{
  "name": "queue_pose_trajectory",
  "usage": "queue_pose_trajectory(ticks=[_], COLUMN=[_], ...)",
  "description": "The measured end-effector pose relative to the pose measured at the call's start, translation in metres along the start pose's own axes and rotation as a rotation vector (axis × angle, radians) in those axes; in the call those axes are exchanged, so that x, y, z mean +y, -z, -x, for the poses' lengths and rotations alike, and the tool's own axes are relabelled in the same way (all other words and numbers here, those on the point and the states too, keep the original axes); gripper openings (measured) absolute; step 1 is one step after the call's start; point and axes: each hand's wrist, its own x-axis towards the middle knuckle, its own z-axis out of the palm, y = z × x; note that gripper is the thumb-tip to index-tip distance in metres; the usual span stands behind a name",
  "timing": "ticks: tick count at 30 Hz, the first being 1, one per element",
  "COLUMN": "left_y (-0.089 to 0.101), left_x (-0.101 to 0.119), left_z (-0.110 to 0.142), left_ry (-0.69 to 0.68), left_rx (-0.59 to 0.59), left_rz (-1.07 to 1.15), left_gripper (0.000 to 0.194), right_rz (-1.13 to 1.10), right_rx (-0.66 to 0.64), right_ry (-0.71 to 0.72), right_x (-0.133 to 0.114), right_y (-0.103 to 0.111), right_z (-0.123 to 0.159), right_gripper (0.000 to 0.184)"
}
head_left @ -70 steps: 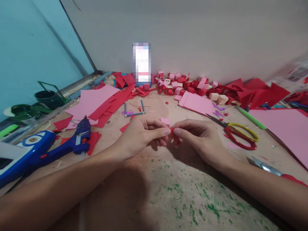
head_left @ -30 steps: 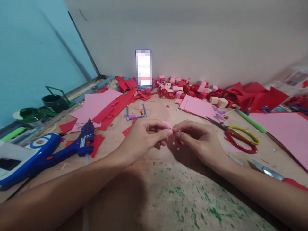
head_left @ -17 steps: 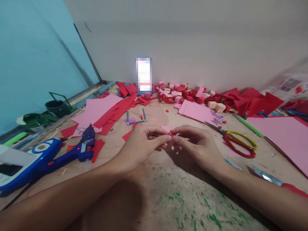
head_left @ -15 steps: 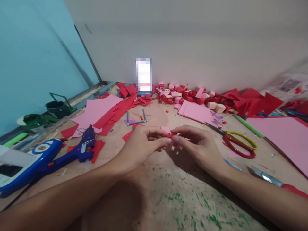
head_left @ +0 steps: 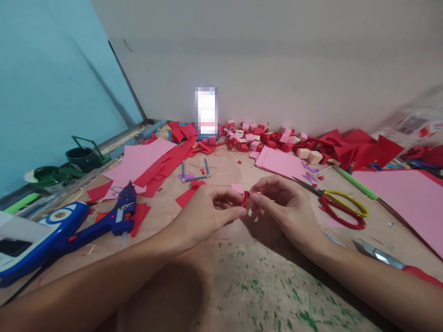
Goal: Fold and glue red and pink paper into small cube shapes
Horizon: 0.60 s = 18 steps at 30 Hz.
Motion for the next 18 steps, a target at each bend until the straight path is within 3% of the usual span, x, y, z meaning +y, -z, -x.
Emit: queue_pose_trajectory(ticks=[8,13,18], left_y=[0.0010,0.0006,-0.0005], left_x=[0.0005,0.0020,0.0036], left_z=[0.0016,0.0044,0.0065], left_ry=[-0.044,-0.182,-0.348], left_rx=[-0.047,0.097,0.116], left_rz=[0.013,-0.056,-0.165], left_gripper=[0.008,0.011,0.010], right_rz=[0.040,0.010,0.018], right_rx=[-0.058,-0.039,-0.087], right_ry=[0.022,0.019,0.001], right_x=[-0.0015,-0.0007,-0.0004], right_y=[0.0007,0.0017,0.0020], right_z=[0.0014,-0.0005,0.0003], right_gripper=[0.011,0.011,0.013])
